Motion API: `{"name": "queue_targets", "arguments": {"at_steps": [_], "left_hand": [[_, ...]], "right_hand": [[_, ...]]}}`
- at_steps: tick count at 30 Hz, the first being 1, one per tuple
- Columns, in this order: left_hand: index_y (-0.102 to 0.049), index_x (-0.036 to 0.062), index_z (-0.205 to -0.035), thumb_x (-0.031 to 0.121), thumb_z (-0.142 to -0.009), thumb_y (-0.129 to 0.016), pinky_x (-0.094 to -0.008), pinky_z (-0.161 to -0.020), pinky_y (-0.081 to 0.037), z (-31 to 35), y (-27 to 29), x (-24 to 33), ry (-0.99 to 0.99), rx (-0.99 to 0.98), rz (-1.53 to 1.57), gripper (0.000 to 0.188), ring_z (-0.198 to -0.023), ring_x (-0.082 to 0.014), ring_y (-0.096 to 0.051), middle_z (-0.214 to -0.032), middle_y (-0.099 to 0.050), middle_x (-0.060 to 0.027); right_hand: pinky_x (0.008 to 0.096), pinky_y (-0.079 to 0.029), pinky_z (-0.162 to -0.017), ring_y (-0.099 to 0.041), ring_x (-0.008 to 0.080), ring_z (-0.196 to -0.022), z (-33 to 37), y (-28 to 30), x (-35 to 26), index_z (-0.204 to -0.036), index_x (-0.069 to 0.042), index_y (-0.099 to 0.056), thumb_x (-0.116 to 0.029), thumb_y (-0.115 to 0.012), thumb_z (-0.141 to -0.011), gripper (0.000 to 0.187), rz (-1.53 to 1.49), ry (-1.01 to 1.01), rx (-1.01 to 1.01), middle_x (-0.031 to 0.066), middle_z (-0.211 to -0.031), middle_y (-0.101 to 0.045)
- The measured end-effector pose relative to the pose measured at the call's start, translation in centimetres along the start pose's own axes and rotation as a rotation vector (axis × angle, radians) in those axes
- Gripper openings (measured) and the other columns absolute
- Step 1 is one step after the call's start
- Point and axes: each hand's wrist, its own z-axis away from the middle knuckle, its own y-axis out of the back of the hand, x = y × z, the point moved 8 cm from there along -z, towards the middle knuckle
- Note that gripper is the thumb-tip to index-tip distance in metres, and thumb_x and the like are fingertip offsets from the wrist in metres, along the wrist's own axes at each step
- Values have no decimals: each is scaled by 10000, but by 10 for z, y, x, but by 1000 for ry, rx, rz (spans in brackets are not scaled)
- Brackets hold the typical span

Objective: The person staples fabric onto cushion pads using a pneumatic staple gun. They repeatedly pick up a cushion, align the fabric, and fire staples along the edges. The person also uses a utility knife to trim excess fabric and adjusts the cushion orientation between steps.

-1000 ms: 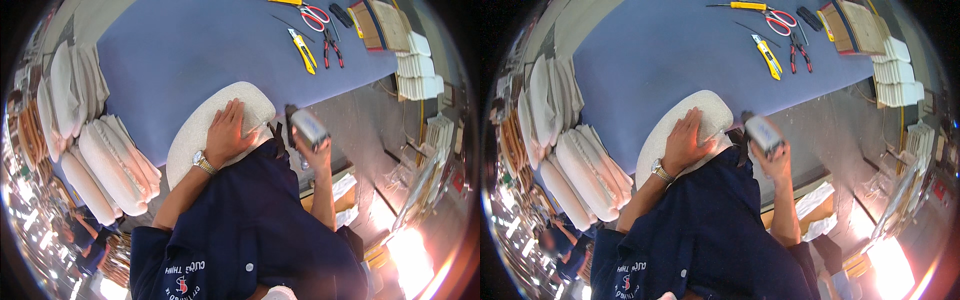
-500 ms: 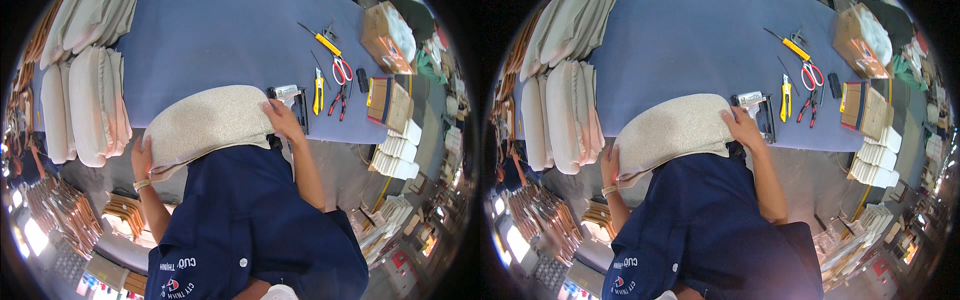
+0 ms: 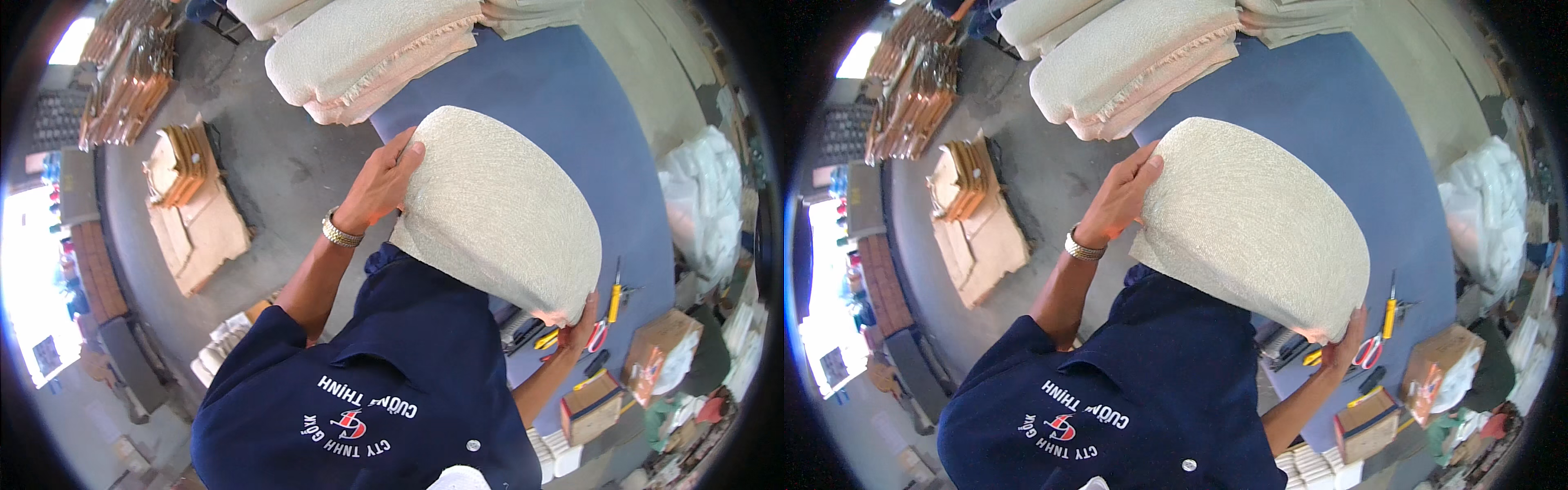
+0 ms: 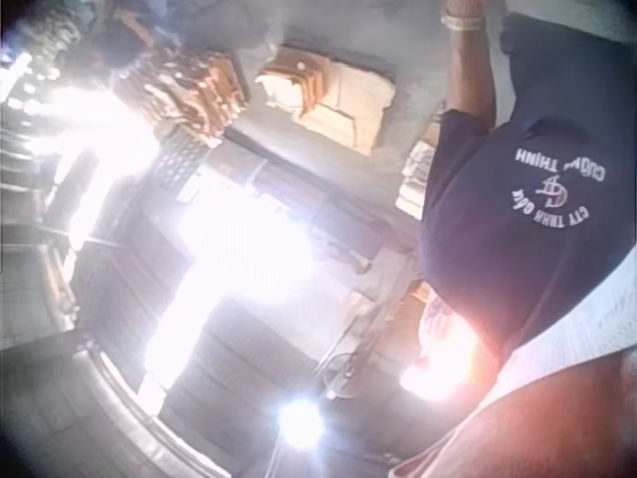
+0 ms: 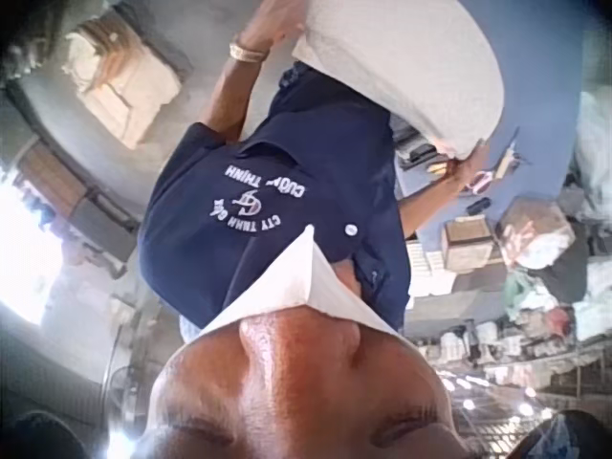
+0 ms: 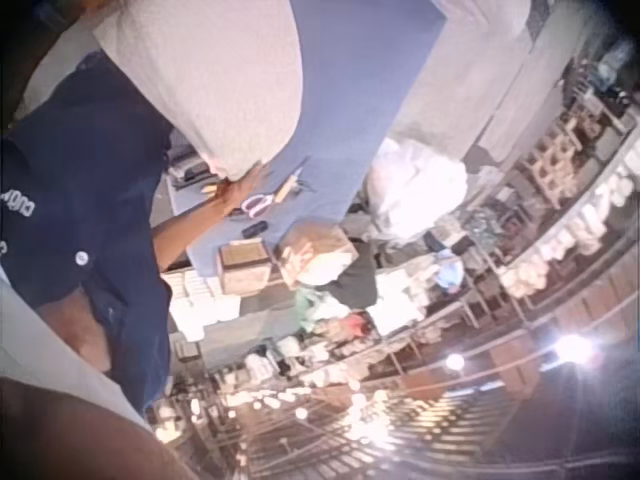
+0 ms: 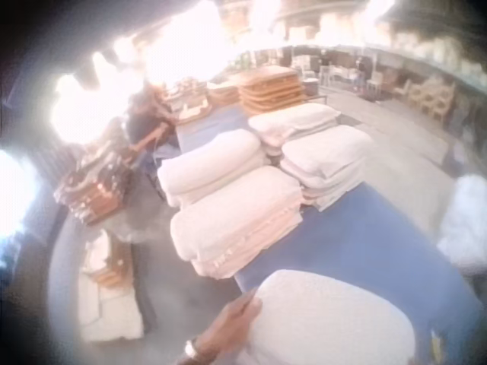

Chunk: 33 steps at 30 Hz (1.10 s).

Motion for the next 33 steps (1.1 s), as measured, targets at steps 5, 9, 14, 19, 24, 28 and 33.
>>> {"name": "queue_targets", "arguments": {"at_steps": [5, 9, 14, 19, 24, 28, 33], "left_hand": [[-522, -57, -1444, 299, -1068, -527, -333, -991, -468, 11, -10, 36, -175, -5, -122, 517, -1092, -196, -626, -1207, -689, -177], [-513, -60, -1449, 276, -1044, -545, -353, -923, -525, 12, -16, 39, -167, -58, -137, 527, -1045, -216, -651, -1216, -681, -192], [-494, 39, -1518, 285, -1087, -474, -351, -867, -553, 20, -35, 36, 108, -156, 152, 497, -1048, -216, -622, -1308, -608, -140], [-505, 77, -1514, 338, -1097, -438, -373, -823, -580, 15, -30, 15, 187, -176, 202, 497, -942, -213, -633, -1268, -603, -120], [-509, 72, -1507, 396, -1084, -468, -392, -854, -582, 17, -23, 7, 179, -195, 211, 534, -1003, -213, -647, -1295, -614, -115], [-543, 55, -1472, 496, -1074, -464, -358, -784, -598, 6, -12, 9, -379, -177, -394, 599, -926, -192, -671, -1190, -666, -113], [-672, 28, -1283, 583, -1065, -429, -313, -553, -583, -4, -5, -78, 313, -246, -300, 644, -688, -172, -715, -907, -721, -117]], "right_hand": [[435, -502, -1041, -624, 266, -1246, -5, 11, -1, -1410, -31, -565, -395, -592, -1026, 530, -82, -70, -39, 130, -1374, -633], [429, -511, -1036, -633, 274, -1236, 4, 17, -2, -1415, 12, -555, -389, -585, -1021, 563, -76, -88, 6, 152, -1371, -636], [408, -528, -1001, -667, 265, -1172, 20, 5, -29, -1394, 63, -573, -357, -567, -1028, 557, 27, 60, 122, 174, -1286, -677], [374, -518, -981, -676, 248, -1122, 16, 11, -41, -1337, 84, -626, -322, -549, -1039, 509, 147, 64, 92, 172, -1224, -700], [353, -503, -993, -674, 232, -1106, 16, 14, -53, -1297, 68, -665, -306, -553, -1034, 470, 230, 103, 104, 146, -1227, -704], [345, -487, -1020, -661, 225, -1141, 16, 20, -69, -1275, 37, -692, -296, -564, -1026, 435, 380, 100, 85, 137, -1247, -704], [336, -501, -729, -646, 192, -835, -14, 2, -67, -1223, -11, -707, -541, -675, -974, 586, 596, 251, 303, 77, -957, -716]]}}
